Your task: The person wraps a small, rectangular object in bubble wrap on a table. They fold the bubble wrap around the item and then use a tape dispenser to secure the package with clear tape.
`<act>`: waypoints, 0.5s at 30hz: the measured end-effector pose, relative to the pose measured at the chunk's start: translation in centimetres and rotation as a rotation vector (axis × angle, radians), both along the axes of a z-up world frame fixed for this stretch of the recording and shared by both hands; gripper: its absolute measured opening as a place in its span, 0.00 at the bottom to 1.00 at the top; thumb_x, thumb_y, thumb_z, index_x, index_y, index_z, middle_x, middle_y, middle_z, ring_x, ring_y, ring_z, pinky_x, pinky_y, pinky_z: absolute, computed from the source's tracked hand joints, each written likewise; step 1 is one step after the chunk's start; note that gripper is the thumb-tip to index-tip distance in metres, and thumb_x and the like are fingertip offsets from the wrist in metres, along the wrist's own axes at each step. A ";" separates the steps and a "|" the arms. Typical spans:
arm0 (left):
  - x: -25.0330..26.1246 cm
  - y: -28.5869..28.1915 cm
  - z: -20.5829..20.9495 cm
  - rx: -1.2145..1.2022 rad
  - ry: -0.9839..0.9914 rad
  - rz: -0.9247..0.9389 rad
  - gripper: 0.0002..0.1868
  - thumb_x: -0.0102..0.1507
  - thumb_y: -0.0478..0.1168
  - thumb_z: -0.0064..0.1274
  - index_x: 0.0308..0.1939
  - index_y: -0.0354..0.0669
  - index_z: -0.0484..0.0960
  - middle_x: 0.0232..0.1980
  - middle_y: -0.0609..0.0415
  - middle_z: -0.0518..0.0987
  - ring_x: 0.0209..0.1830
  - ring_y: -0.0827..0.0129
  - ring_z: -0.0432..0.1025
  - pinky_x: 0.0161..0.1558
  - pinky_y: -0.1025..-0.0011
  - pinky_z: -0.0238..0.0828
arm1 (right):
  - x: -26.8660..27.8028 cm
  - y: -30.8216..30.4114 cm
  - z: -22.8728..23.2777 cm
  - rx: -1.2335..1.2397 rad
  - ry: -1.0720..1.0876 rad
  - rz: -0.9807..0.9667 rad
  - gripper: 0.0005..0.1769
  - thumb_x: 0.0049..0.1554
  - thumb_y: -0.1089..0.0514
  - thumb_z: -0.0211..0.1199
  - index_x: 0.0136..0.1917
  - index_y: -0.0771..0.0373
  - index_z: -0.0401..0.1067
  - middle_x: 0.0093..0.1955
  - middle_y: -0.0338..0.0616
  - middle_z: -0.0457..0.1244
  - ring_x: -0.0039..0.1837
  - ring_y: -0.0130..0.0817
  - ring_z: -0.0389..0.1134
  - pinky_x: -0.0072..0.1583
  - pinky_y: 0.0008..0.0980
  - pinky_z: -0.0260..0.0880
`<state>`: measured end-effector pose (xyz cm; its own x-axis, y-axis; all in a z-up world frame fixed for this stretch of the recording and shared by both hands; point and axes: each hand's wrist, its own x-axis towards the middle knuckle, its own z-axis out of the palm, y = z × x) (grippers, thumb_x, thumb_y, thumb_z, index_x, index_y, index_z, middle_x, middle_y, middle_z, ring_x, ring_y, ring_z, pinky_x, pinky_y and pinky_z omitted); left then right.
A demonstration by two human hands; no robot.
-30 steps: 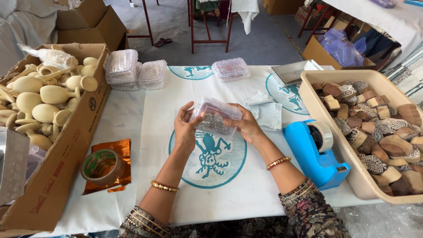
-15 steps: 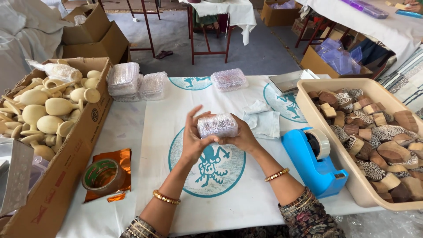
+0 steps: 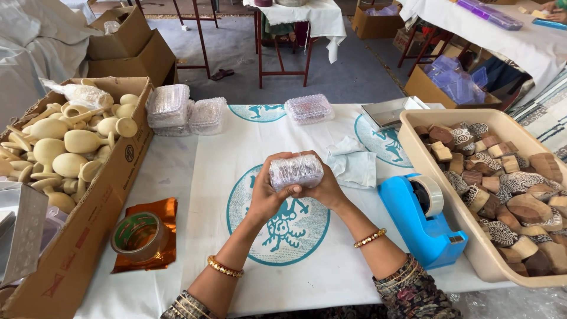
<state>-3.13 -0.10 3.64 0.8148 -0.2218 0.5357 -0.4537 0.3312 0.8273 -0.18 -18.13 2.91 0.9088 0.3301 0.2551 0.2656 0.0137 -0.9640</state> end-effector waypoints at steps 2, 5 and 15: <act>0.3 0.0 -0.3 -0.058 0.050 -0.001 0.38 0.55 0.36 0.70 0.67 0.41 0.69 0.59 0.52 0.78 0.62 0.68 0.75 0.64 0.67 0.76 | -0.4 0.5 0.1 0.049 -0.054 0.026 0.47 0.38 0.60 0.81 0.68 0.56 0.63 0.59 0.37 0.65 0.62 0.29 0.68 0.60 0.36 0.76; 0.3 0.3 -0.1 -0.137 0.140 0.012 0.38 0.55 0.35 0.70 0.66 0.42 0.68 0.54 0.54 0.79 0.56 0.70 0.76 0.59 0.68 0.77 | -1.4 1.2 1.4 0.156 -0.138 0.083 0.51 0.40 0.54 0.82 0.72 0.53 0.57 0.61 0.33 0.63 0.64 0.26 0.66 0.64 0.33 0.72; 0.2 -0.4 -0.4 -0.218 0.333 0.026 0.40 0.58 0.32 0.65 0.71 0.46 0.63 0.54 0.52 0.77 0.54 0.67 0.76 0.58 0.67 0.76 | 0.8 0.1 -1.8 0.027 -0.063 0.010 0.38 0.45 0.45 0.79 0.64 0.62 0.70 0.55 0.37 0.70 0.58 0.28 0.71 0.62 0.29 0.72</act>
